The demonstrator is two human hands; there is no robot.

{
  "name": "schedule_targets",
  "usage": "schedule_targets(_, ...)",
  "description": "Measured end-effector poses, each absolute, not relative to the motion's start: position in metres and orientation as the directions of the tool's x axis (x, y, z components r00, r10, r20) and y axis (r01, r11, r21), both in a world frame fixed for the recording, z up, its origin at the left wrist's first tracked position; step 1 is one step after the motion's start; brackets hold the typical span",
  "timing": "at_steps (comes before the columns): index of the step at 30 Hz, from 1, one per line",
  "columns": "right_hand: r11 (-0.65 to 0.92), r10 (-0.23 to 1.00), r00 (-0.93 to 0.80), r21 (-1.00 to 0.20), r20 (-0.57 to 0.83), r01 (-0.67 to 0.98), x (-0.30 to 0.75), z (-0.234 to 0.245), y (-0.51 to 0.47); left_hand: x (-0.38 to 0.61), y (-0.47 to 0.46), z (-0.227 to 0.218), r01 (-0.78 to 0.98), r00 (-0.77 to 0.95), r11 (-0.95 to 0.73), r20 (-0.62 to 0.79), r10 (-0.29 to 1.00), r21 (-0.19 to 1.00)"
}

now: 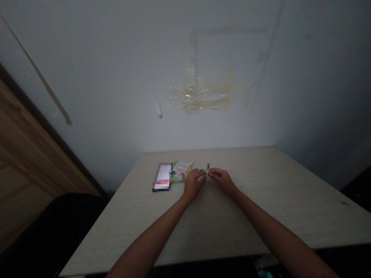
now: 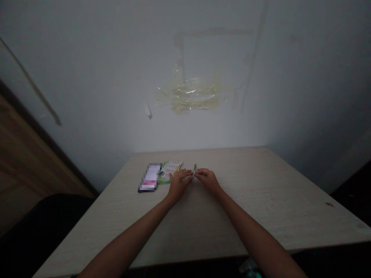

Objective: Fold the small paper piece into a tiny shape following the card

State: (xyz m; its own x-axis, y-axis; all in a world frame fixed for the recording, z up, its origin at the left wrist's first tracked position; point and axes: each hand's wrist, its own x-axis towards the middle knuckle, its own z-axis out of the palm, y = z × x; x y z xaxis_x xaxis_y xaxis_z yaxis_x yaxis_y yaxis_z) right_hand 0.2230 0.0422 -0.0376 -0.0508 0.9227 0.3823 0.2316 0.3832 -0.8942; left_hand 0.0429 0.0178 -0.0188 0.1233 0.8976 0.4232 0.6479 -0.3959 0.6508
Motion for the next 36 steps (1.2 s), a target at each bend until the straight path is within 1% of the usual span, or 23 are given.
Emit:
schedule_targets(4, 0.41, 0.912, -0.1, -0.877, 0.398, 0.249, 0.2236, -0.0356, 0.0417, 0.0433, 0.0178, -0.0191, 0.628, 0.122, -0.378, 0.394, 0.911, 0.68)
schedule_targets(7, 0.413, 0.911, -0.12, -0.871, 0.396, 0.265, 0.2236, -0.0342, 0.0413, 0.0434, 0.0171, -0.0179, 0.631, 0.132, -0.377, 0.385, 0.913, 0.677)
schedule_targets(12, 0.404, 0.915, -0.108, -0.874, 0.389, 0.269, 0.2241, -0.0342, 0.0409, 0.0427, 0.018, -0.0181, 0.646, 0.15, -0.391, 0.394, 0.907, 0.655)
schedule_targets(19, 0.399, 0.917, -0.115, -0.877, 0.382, 0.269, 0.2262, -0.0364, 0.0425, 0.0424, 0.0182, -0.0185, 0.655, 0.147, -0.372, 0.372, 0.917, 0.657)
schedule_targets(23, 0.423, 0.906, -0.129, -0.855, 0.403, 0.3, 0.2265, -0.0345, 0.0417, 0.0424, 0.0167, -0.0149, 0.66, 0.148, -0.352, 0.344, 0.927, 0.664)
schedule_targets(28, 0.409, 0.913, -0.133, -0.862, 0.386, 0.299, 0.2263, -0.0336, 0.0411, 0.0432, 0.0157, -0.0122, 0.663, 0.155, -0.327, 0.304, 0.94, 0.673)
schedule_targets(32, 0.418, 0.908, -0.135, -0.855, 0.396, 0.308, 0.2264, -0.0337, 0.0411, 0.0438, 0.0162, -0.0144, 0.665, 0.142, -0.337, 0.331, 0.933, 0.666)
schedule_targets(36, 0.429, 0.903, -0.139, -0.838, 0.407, 0.336, 0.2256, -0.0324, 0.0403, 0.0437, 0.0166, -0.0153, 0.661, 0.143, -0.334, 0.324, 0.935, 0.672)
